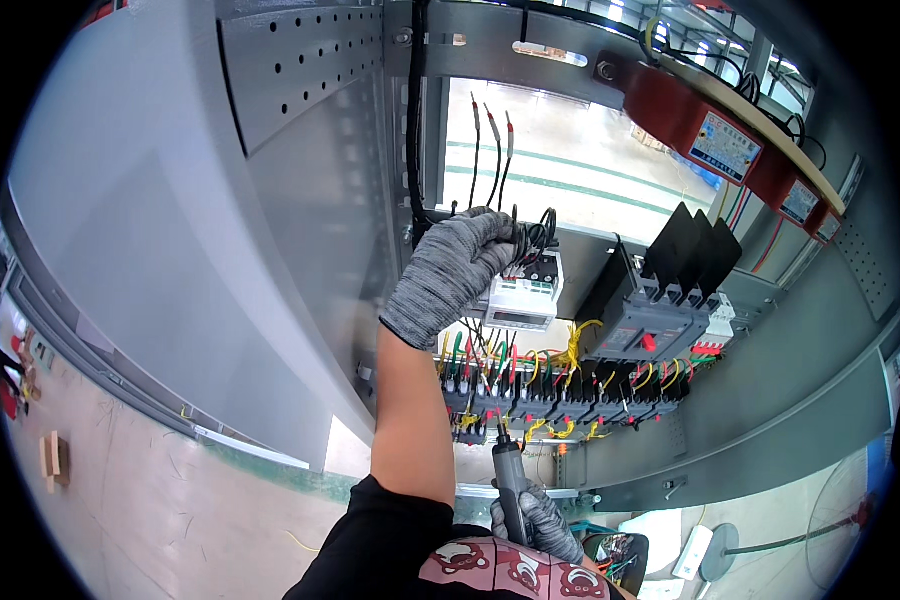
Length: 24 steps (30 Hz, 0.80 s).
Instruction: The person uses a handheld electric screwdriver to tighten screws on a terminal block inside an open electrical panel. They then switch to a manual screwdriver to adjust additional terminals and wires within the same panel.
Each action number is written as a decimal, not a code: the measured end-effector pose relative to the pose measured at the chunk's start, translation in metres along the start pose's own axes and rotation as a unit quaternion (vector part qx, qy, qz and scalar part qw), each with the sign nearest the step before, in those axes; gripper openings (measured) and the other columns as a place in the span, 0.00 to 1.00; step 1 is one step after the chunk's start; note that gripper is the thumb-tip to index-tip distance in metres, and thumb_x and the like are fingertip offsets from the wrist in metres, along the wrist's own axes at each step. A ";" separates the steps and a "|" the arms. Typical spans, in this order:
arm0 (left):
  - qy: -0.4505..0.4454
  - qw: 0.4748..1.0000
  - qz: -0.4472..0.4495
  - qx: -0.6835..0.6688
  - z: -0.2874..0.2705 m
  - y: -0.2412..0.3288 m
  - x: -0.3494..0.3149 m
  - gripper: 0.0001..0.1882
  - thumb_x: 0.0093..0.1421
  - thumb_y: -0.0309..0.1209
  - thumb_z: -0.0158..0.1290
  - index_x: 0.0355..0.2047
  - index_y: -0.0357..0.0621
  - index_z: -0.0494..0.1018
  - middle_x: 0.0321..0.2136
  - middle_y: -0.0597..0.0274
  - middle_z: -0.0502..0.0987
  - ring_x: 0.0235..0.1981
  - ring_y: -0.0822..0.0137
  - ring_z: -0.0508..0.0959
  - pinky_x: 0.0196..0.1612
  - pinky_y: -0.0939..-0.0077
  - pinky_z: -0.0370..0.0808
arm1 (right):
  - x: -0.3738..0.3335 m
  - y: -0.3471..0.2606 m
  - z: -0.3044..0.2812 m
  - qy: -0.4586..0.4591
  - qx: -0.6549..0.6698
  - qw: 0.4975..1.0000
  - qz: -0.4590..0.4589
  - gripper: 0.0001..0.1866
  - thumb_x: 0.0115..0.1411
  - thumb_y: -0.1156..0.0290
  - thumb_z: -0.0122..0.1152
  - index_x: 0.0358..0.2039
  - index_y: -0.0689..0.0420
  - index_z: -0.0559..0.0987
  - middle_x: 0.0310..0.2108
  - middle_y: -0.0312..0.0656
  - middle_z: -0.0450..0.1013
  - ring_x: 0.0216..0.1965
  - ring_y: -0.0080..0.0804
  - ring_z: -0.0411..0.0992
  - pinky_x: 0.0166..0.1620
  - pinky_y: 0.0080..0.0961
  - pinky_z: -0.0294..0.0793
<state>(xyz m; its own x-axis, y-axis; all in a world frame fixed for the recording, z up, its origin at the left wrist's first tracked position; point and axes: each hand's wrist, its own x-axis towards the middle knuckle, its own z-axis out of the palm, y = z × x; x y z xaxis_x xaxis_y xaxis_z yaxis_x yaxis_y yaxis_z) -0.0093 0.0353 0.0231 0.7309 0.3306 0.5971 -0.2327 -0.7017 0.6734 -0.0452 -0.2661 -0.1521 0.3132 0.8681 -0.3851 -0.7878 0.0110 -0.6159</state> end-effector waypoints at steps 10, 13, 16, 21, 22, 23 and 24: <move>0.058 0.998 0.004 0.013 0.002 0.002 0.006 0.08 0.53 0.28 0.56 0.32 0.35 0.76 0.29 0.52 0.76 0.32 0.56 0.77 0.39 0.69 0.72 | 0.001 0.001 -0.006 0.031 0.013 0.999 0.009 0.27 0.61 0.56 0.56 0.56 0.57 0.65 0.33 0.42 0.72 0.30 0.29 0.73 0.35 0.22 0.76; 0.051 0.994 0.017 0.096 0.001 -0.001 0.005 0.09 0.53 0.30 0.56 0.31 0.35 0.76 0.29 0.51 0.75 0.33 0.53 0.76 0.39 0.66 0.72 | 0.004 0.002 -0.009 0.031 0.031 0.999 0.021 0.32 0.58 0.58 0.61 0.56 0.62 0.64 0.32 0.45 0.71 0.31 0.32 0.73 0.38 0.26 0.77; 0.047 0.991 0.045 0.116 0.007 -0.010 0.007 0.10 0.54 0.31 0.55 0.33 0.36 0.75 0.29 0.50 0.75 0.33 0.52 0.76 0.39 0.65 0.72 | 0.006 0.003 -0.016 0.042 0.045 0.998 0.024 0.34 0.55 0.59 0.63 0.56 0.64 0.63 0.33 0.47 0.71 0.34 0.34 0.74 0.40 0.28 0.78; 0.039 0.984 0.018 0.174 -0.003 0.002 0.005 0.11 0.56 0.33 0.53 0.33 0.37 0.75 0.30 0.51 0.76 0.35 0.52 0.76 0.40 0.62 0.71 | 0.001 0.002 -0.009 0.058 0.043 0.997 0.024 0.32 0.57 0.58 0.62 0.55 0.61 0.63 0.33 0.46 0.71 0.34 0.33 0.74 0.39 0.27 0.78; 0.037 0.981 0.010 0.189 -0.002 0.005 0.006 0.11 0.56 0.34 0.53 0.33 0.38 0.75 0.30 0.52 0.76 0.35 0.52 0.76 0.41 0.62 0.71 | 0.001 0.004 -0.011 0.060 0.018 0.998 0.020 0.29 0.58 0.57 0.59 0.55 0.59 0.63 0.32 0.45 0.71 0.32 0.32 0.73 0.37 0.25 0.77; 0.043 0.980 0.007 0.194 0.000 0.005 0.007 0.11 0.56 0.34 0.53 0.33 0.38 0.75 0.30 0.52 0.76 0.35 0.53 0.76 0.41 0.62 0.71 | 0.002 0.004 -0.011 0.063 -0.008 0.998 0.016 0.27 0.60 0.56 0.57 0.54 0.57 0.63 0.32 0.44 0.71 0.30 0.31 0.73 0.35 0.24 0.77; 0.049 0.979 0.004 0.199 0.002 0.005 0.007 0.11 0.56 0.34 0.53 0.33 0.38 0.75 0.30 0.52 0.76 0.35 0.53 0.76 0.41 0.62 0.71 | 0.002 0.002 -0.009 0.070 0.010 0.997 0.014 0.29 0.58 0.57 0.59 0.54 0.59 0.63 0.32 0.44 0.71 0.32 0.31 0.73 0.36 0.25 0.77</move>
<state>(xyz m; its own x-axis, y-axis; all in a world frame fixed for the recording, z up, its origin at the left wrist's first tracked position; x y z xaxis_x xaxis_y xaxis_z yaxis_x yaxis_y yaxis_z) -0.0037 0.0327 0.0300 0.6600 0.3693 0.6542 0.0445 -0.8885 0.4567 -0.0409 -0.2695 -0.1602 0.3602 0.7906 -0.4952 -0.8076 -0.0015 -0.5898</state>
